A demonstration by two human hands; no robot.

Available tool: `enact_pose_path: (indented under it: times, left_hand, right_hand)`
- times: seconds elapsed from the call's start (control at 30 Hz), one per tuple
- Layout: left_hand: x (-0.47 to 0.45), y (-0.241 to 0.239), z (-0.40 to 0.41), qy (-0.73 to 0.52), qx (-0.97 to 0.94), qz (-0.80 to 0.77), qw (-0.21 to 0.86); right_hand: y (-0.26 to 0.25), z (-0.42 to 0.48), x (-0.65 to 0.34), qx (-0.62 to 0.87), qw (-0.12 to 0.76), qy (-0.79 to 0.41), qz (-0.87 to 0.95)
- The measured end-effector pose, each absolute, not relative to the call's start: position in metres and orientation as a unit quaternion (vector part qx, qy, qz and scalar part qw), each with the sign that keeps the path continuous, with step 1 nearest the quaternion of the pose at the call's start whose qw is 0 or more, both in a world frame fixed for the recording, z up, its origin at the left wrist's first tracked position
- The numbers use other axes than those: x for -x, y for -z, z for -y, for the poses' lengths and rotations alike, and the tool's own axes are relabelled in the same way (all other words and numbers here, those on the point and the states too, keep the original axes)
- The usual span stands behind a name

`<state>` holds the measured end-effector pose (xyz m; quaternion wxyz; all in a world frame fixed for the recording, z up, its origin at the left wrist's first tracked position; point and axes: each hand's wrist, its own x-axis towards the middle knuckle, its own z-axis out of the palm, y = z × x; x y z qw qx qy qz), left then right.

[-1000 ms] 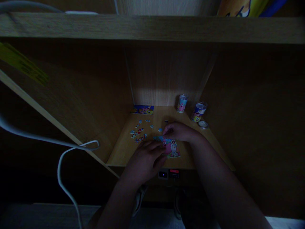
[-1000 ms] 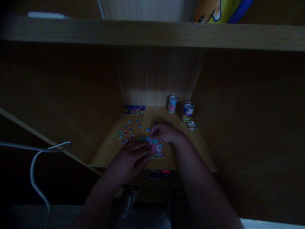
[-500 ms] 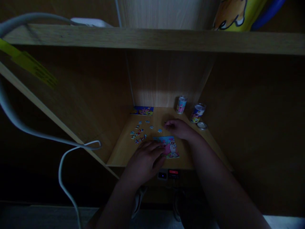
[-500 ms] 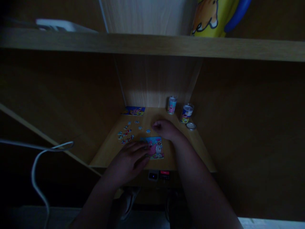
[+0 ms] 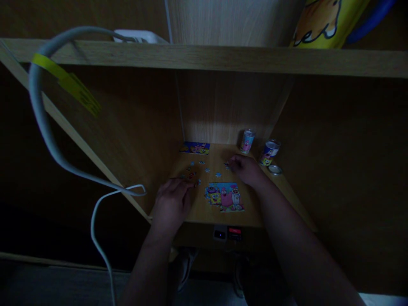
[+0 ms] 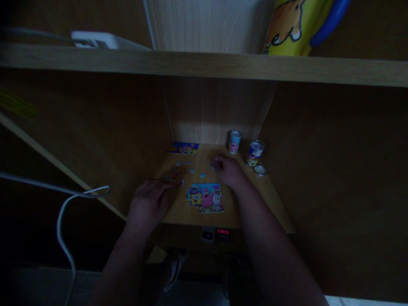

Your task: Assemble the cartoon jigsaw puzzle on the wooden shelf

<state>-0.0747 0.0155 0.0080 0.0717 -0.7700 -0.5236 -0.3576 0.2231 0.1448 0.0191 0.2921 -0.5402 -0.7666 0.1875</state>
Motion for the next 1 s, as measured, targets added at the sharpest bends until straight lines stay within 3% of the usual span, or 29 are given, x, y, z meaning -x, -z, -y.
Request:
enact_pose_path:
  times: [0.33, 0.53, 0.67, 1.0]
  left_hand:
    - [0.077, 0.003, -0.029, 0.327, 0.738, 0.586, 0.073]
    - [0.075, 0.003, -0.029, 0.312, 0.733, 0.601, 0.060]
    - [0.073, -0.001, -0.027, 0.305, 0.726, 0.614, 0.046]
    - [0.070, 0.000, -0.026, 0.315, 0.723, 0.613, 0.041]
  right_hand:
    - [-0.047, -0.087, -0.229, 0.535, 0.243, -0.131, 0.799]
    - [-0.005, -0.019, -0.212, 0.515, 0.301, -0.101, 0.796]
    - [0.015, -0.007, -0.200, 0.520, 0.271, -0.090, 0.805]
    - [0.012, -0.002, -0.198, 0.496, 0.234, -0.058, 0.834]
